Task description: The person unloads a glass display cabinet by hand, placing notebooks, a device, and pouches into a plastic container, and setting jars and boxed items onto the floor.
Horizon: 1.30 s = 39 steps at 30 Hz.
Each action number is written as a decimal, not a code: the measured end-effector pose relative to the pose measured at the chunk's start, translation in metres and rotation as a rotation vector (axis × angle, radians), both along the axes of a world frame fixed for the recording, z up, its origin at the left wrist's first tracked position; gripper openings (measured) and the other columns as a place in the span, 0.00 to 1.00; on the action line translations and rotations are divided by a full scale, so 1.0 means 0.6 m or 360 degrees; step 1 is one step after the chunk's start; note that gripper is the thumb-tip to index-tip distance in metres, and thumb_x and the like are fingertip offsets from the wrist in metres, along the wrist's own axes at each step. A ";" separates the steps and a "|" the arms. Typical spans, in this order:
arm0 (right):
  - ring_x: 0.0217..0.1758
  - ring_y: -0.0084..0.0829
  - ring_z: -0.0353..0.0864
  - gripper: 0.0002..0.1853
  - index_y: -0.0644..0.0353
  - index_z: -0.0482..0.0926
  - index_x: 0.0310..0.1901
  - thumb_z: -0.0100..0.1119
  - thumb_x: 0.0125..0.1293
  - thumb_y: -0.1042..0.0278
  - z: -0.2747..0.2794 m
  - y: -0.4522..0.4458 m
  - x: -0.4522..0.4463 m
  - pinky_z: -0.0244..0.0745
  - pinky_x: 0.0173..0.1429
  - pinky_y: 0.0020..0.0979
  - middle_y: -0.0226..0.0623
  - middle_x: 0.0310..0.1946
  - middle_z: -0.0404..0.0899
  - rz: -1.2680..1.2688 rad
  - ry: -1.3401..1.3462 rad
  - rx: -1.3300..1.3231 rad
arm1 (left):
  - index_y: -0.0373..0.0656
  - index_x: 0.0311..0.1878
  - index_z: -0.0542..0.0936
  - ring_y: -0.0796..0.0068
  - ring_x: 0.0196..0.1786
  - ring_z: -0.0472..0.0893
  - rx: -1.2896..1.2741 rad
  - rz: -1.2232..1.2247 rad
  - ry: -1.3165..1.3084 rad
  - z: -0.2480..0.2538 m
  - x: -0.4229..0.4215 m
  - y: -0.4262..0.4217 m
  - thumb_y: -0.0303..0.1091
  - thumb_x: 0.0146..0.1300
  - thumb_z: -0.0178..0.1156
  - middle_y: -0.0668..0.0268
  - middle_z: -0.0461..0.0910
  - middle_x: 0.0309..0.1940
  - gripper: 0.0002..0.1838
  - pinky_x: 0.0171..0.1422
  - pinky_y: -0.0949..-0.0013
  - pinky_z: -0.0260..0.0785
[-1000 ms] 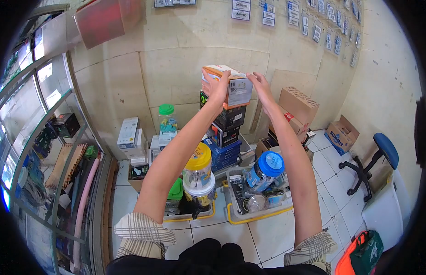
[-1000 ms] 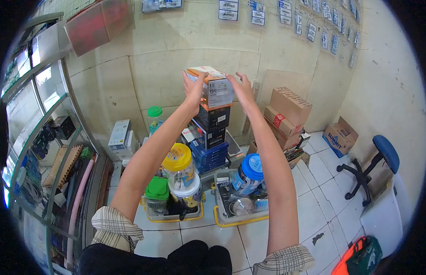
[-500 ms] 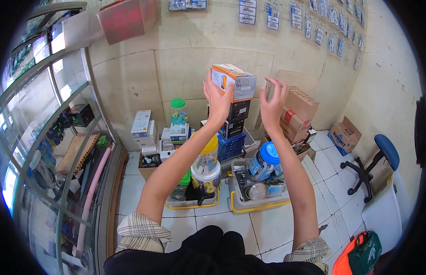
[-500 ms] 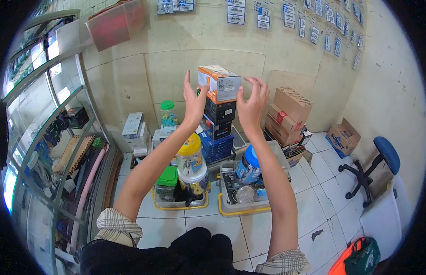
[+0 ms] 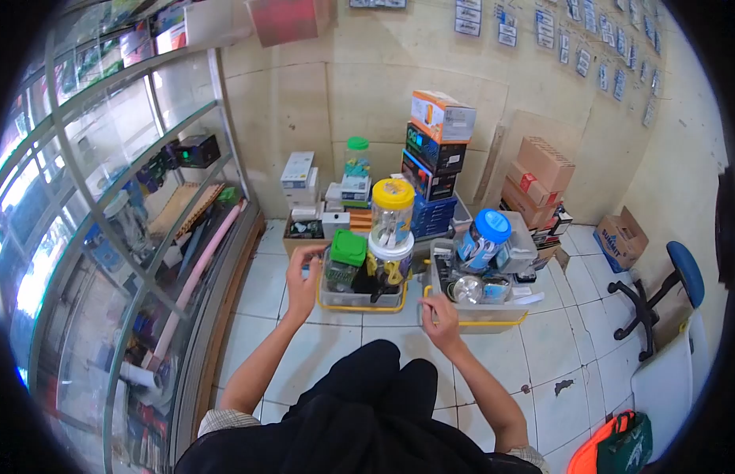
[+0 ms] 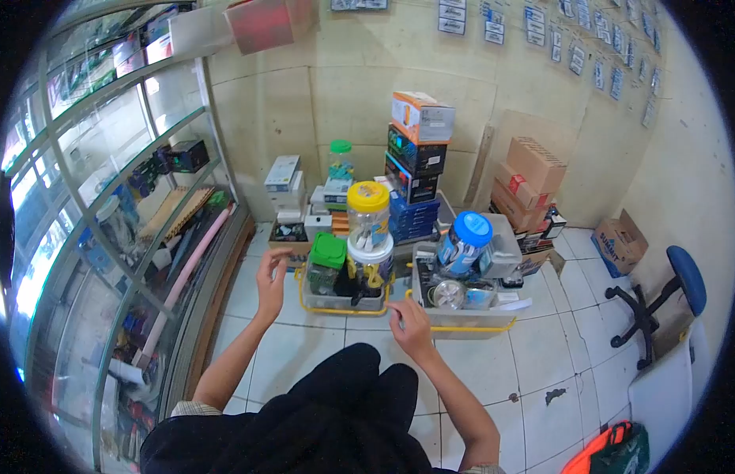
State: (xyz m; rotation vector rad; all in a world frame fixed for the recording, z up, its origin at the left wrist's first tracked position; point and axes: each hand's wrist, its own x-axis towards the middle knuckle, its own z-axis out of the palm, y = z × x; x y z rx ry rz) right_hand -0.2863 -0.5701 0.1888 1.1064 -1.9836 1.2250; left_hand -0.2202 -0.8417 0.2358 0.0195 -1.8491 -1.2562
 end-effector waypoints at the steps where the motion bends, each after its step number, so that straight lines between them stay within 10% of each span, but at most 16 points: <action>1: 0.28 0.38 0.74 0.09 0.62 0.75 0.35 0.53 0.52 0.82 -0.049 0.017 0.020 0.69 0.34 0.33 0.40 0.26 0.73 -0.0069 -0.0199 0.0060 | 0.38 0.42 0.75 0.71 0.45 0.75 0.0018 0.0106 -0.0085 -0.043 0.028 -0.018 0.21 0.59 0.47 0.62 0.75 0.39 0.10 0.49 0.71 0.65; 8: 0.32 0.39 0.77 0.05 0.63 0.75 0.35 0.50 0.57 0.78 -0.257 0.103 0.122 0.71 0.37 0.33 0.43 0.31 0.76 -0.0510 -0.0827 0.0040 | 0.39 0.40 0.75 0.71 0.44 0.76 0.0200 0.0643 -0.0450 -0.285 0.203 -0.118 0.20 0.58 0.46 0.63 0.75 0.38 0.10 0.47 0.70 0.67; 21: 0.27 0.33 0.75 0.06 0.62 0.76 0.36 0.52 0.55 0.79 -0.241 -0.198 0.086 0.70 0.33 0.31 0.40 0.27 0.74 -0.0052 -0.0747 0.0320 | 0.38 0.40 0.75 0.70 0.43 0.76 0.0466 0.0839 -0.0390 -0.324 0.238 -0.220 0.18 0.57 0.45 0.62 0.75 0.37 0.11 0.46 0.70 0.67; 39: 0.32 0.31 0.73 0.07 0.64 0.75 0.38 0.53 0.57 0.77 0.151 -0.844 -0.098 0.68 0.38 0.28 0.39 0.31 0.71 0.0649 -0.0296 -0.0342 | 0.36 0.49 0.69 0.72 0.55 0.69 0.0289 0.0531 0.0381 0.034 0.010 -0.497 0.23 0.63 0.46 0.62 0.69 0.48 0.12 0.62 0.71 0.57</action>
